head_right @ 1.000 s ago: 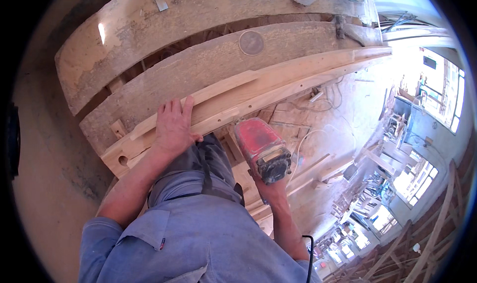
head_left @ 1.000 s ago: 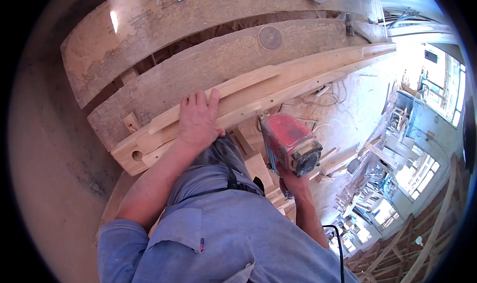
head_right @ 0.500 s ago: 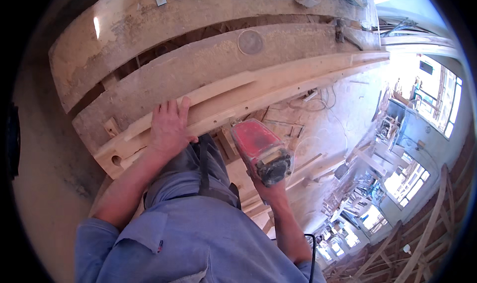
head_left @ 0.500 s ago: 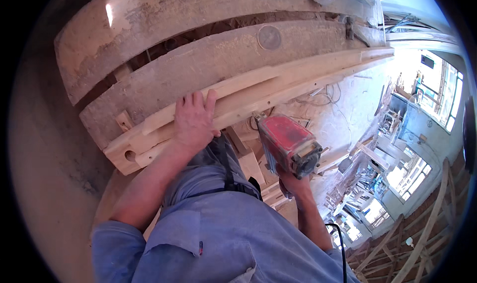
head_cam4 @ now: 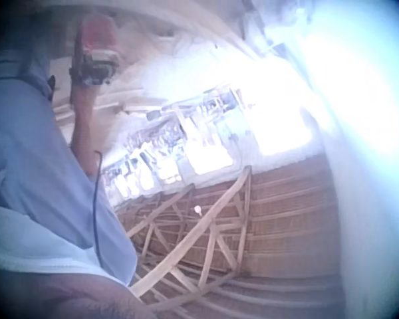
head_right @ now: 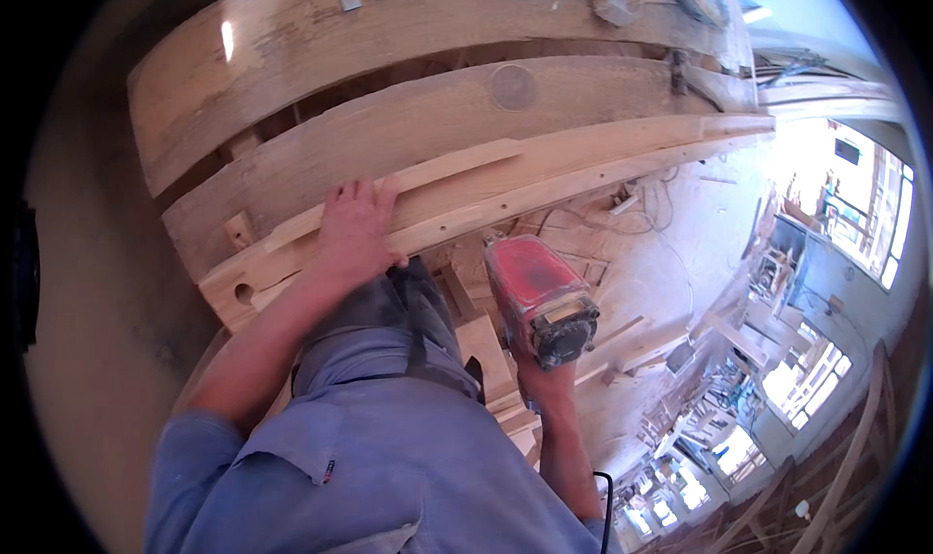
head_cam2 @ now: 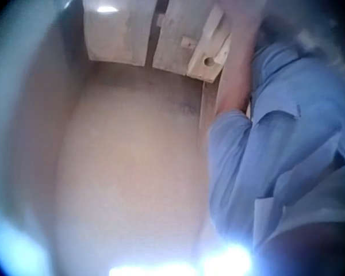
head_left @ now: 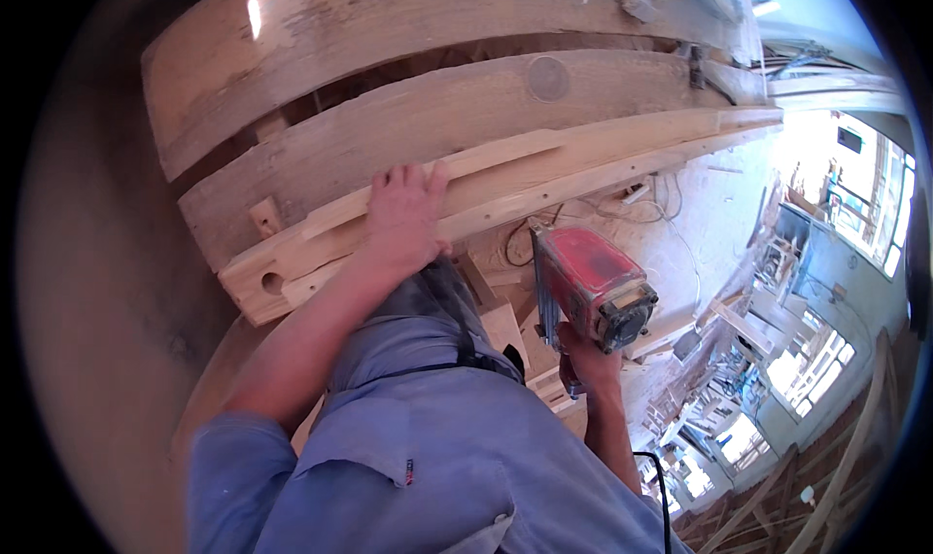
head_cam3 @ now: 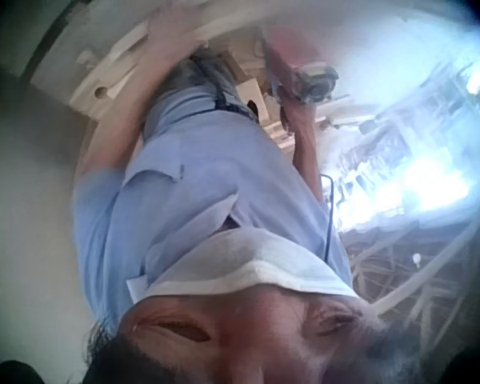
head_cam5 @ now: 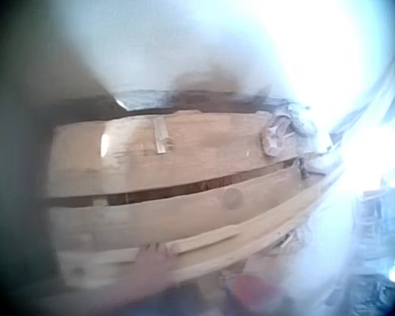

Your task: The person walks through a workshop and refills a pneumatic nail gun with a liquid from a plastic bottle. They then assemble a wooden frame by positioning planks and securing them with the nail gun and a hammer. The person also applies glue to a wooden piece and attaches it to the frame.

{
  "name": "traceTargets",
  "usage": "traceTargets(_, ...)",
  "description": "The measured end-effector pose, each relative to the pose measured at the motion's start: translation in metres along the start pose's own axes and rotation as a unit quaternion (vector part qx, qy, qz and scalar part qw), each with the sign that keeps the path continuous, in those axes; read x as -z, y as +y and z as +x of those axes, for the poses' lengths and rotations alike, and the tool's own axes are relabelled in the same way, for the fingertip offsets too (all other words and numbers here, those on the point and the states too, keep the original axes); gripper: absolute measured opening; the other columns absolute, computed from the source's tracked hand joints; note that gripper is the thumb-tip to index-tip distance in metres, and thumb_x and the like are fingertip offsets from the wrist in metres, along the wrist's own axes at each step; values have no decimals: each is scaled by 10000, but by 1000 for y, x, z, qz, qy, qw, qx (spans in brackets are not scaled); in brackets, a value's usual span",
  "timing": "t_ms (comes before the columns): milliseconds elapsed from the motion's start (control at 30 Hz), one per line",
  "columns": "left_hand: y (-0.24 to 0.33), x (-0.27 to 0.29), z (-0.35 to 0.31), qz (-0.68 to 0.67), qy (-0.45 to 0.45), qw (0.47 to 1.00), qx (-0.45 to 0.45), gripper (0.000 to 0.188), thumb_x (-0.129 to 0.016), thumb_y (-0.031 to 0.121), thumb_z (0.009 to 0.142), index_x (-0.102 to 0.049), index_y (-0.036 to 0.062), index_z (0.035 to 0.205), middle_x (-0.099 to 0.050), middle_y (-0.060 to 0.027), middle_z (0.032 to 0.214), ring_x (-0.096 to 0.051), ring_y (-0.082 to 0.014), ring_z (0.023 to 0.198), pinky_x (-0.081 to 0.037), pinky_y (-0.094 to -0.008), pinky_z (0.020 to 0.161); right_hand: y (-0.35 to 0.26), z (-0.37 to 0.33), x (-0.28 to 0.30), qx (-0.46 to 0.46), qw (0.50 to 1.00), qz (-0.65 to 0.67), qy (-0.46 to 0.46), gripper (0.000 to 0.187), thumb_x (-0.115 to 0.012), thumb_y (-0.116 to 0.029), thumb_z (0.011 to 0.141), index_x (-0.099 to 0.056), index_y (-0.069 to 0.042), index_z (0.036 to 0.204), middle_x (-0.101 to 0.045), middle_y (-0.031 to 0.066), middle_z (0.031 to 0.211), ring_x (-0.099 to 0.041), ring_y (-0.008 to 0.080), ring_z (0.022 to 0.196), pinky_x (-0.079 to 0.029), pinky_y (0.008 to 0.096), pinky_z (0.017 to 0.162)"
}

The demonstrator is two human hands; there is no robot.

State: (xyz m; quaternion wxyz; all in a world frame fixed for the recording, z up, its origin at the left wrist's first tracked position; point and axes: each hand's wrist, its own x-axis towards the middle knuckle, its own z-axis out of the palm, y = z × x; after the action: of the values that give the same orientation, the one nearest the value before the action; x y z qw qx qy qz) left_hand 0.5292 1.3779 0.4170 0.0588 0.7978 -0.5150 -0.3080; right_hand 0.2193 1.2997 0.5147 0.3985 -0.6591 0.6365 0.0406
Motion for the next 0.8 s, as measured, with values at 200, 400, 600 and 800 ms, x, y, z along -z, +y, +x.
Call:
traceTargets(200,-7,-25,-10,-1,87,996,-37,1006,-845,478,669,-414,11,1450,-540,-207,1254,-512,-362,1200,-394,-504,1027,-10,-16,-2,-139,986,-52,-70,289,-676,-271,861,-651,-36,1027,-626,69,786,-621,182,720,-506,395,671)
traceTargets(400,-6,-43,2,-57,218,974,7,360,-660,262,818,-645,20,1083,-667,-165,982,-644,-317,964,-481,-443,884,-17,-20,-11,-111,991,-37,-65,277,-638,-77,790,-623,-1,1056,-586,56,748,-560,150,580,-473,340,530)
traceTargets(600,-11,-54,8,-11,270,963,7,193,-588,185,843,-652,48,962,-683,-124,860,-672,-287,831,-527,-398,757,-8,-13,-4,-66,991,-90,-69,351,-627,-51,775,-616,-9,1123,-596,68,827,-556,147,611,-471,331,537)
traceTargets(800,-36,-43,-22,-49,186,980,58,196,-554,212,906,-675,74,975,-710,-125,930,-706,-272,904,-562,-423,785,-1,-23,-4,-39,995,-63,-64,238,-654,-67,777,-597,-8,1001,-585,61,769,-566,145,642,-470,344,541)
